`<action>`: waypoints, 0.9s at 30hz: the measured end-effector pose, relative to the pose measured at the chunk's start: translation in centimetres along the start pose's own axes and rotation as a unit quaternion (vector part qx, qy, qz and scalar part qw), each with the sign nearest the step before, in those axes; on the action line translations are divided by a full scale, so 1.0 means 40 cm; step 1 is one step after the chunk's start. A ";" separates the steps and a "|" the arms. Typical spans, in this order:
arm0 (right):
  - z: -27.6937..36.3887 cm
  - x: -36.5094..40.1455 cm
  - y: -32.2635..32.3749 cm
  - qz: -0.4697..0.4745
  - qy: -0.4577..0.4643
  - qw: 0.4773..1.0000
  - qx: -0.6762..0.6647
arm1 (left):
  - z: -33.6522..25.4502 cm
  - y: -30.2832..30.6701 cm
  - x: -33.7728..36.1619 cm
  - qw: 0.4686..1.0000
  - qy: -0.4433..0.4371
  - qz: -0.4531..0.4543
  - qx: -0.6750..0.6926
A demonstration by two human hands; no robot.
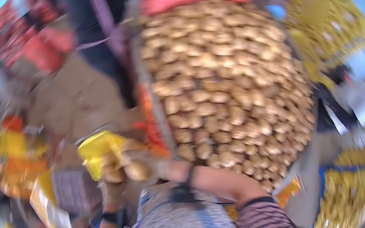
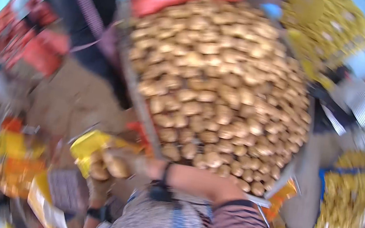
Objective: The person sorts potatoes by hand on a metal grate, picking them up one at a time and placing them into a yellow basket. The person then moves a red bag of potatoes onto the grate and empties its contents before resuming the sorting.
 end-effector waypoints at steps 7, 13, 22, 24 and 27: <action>0.087 0.105 0.050 -0.230 0.386 0.685 0.573 | 0.181 -0.118 0.057 0.369 0.663 -0.068 0.648; 0.356 0.638 0.262 -0.498 0.277 0.320 0.757 | -0.007 -0.205 -0.056 0.592 0.514 0.068 0.617; 0.426 0.863 0.489 -0.532 0.327 0.570 0.535 | -0.746 -0.358 -0.231 0.649 0.315 0.343 0.601; 0.410 0.844 0.465 -0.376 0.406 0.729 0.401 | -0.801 -0.395 -0.232 0.615 0.344 0.359 0.612; 0.500 0.813 0.507 -0.395 0.398 0.596 0.575 | -0.865 -0.446 -0.252 0.482 0.410 0.410 0.657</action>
Point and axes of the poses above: each hand's wrist, its own x-axis away from the middle knuckle, its own y-axis out of the back of the hand, z = x × y, the point moved 3 cm from there along -x, towards the middle knuckle, and after that the axes turned 10 degrees about -x, right-handed, at the moved point
